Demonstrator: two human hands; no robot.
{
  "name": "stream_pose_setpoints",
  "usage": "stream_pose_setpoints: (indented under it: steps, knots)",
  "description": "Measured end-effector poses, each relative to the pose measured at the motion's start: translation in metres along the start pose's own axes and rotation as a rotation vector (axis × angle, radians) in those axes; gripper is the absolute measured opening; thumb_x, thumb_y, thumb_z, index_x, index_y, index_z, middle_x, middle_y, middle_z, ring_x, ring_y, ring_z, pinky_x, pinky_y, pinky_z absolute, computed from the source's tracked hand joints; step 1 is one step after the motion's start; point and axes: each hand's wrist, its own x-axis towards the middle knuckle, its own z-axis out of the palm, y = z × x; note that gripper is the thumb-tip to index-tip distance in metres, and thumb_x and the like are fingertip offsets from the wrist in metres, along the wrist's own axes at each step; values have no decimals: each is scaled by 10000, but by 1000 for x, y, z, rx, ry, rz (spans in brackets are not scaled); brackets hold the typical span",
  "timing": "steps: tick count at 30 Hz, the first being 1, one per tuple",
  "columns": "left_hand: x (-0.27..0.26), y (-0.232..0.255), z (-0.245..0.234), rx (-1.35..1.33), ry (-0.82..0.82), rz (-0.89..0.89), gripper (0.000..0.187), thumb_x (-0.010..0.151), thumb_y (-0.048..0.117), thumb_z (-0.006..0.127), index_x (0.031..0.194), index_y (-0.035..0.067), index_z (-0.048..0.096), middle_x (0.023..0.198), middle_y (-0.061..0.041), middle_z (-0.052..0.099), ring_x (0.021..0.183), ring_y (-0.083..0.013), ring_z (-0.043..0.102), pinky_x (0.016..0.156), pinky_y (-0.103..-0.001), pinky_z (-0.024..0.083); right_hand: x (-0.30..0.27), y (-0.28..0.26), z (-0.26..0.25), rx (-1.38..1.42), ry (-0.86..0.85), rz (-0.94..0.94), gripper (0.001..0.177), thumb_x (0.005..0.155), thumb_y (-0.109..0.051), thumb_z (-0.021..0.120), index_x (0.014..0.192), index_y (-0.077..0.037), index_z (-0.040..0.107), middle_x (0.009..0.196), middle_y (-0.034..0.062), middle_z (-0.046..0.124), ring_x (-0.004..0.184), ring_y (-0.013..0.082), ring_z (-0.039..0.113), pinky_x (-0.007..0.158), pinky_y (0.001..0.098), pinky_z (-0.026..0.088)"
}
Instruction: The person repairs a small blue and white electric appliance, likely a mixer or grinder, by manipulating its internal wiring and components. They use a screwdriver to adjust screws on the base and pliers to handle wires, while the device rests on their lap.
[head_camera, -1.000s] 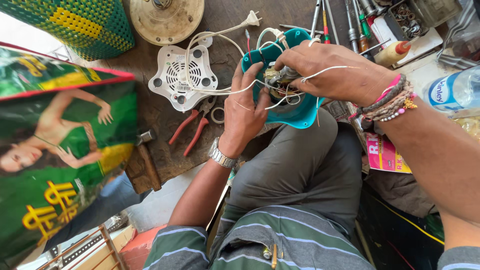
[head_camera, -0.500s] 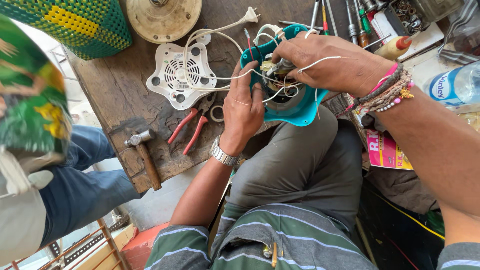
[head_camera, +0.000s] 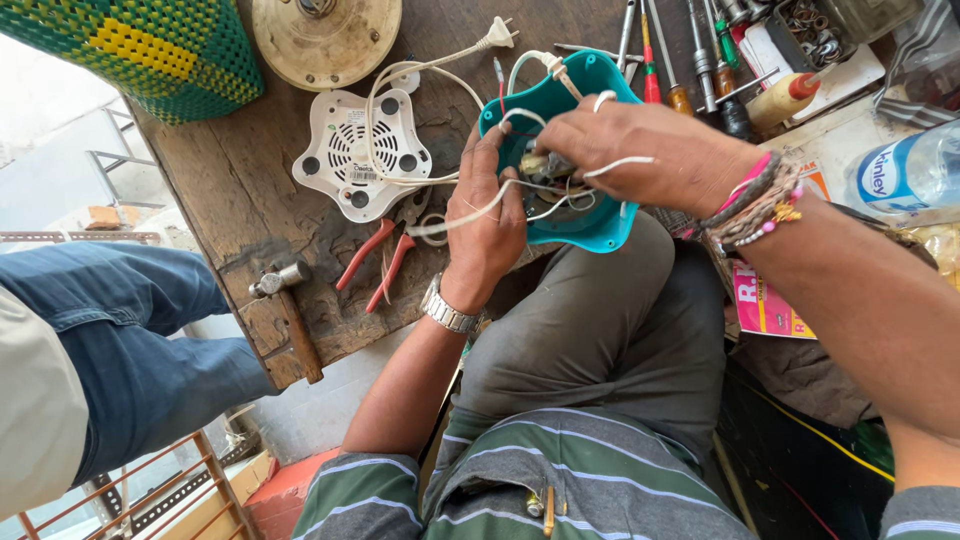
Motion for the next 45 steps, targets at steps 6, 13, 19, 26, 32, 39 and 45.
stream_pose_setpoints:
  steps: [6,13,19,26,32,39,45]
  knots:
    - [-2,-4,2,34,3,4,476,982,39,579,1445,112,497,1539,-205,507,1270,-411,626,994,-460,549,-5,-2,4,-45,-3,8,375,840,-5,629,1213,-44,616,969,159,667,956,343,674,794,425,571]
    - [0,-2,1,-32,13,30,427,1026,102,599,1442,106,507,1539,-193,518,1328,-407,607,1045,-442,541,-6,-15,2,-99,15,61,391,872,-24,662,1260,-66,630,1096,129,695,1058,308,682,869,400,581]
    - [-14,-1,-58,131,11,179,352,1026,144,635,1349,21,570,1382,-242,609,1201,-393,645,963,-429,550,-59,-35,-60,21,401,168,347,932,-83,751,1251,-47,620,1369,198,665,1182,308,674,959,389,566]
    - [-69,29,-84,433,-378,185,285,901,307,834,748,104,706,767,-101,701,760,-275,687,687,-446,531,-110,-61,56,797,1242,756,228,1076,48,654,1279,5,561,1193,119,695,1055,172,678,878,306,612]
    - [-68,58,-21,381,-203,477,699,867,263,828,1436,-13,530,1567,-275,397,1482,-427,382,1234,-538,330,-105,-95,160,946,1199,765,472,1016,126,579,1429,-16,401,1426,165,561,1278,223,615,1021,343,578]
    - [-45,65,7,521,-301,407,815,811,258,743,1525,57,405,1597,-390,231,1505,-557,218,1238,-626,197,-116,-85,167,950,1110,709,508,1003,128,606,1442,-9,389,1449,179,539,1297,232,599,1065,340,554]
    - [-45,42,18,611,-185,558,568,1022,128,508,1580,145,403,1619,-382,246,1536,-514,301,1264,-601,260,-111,-79,155,1177,1146,833,519,984,104,577,1448,-11,373,1458,199,543,1302,249,611,1045,370,572]
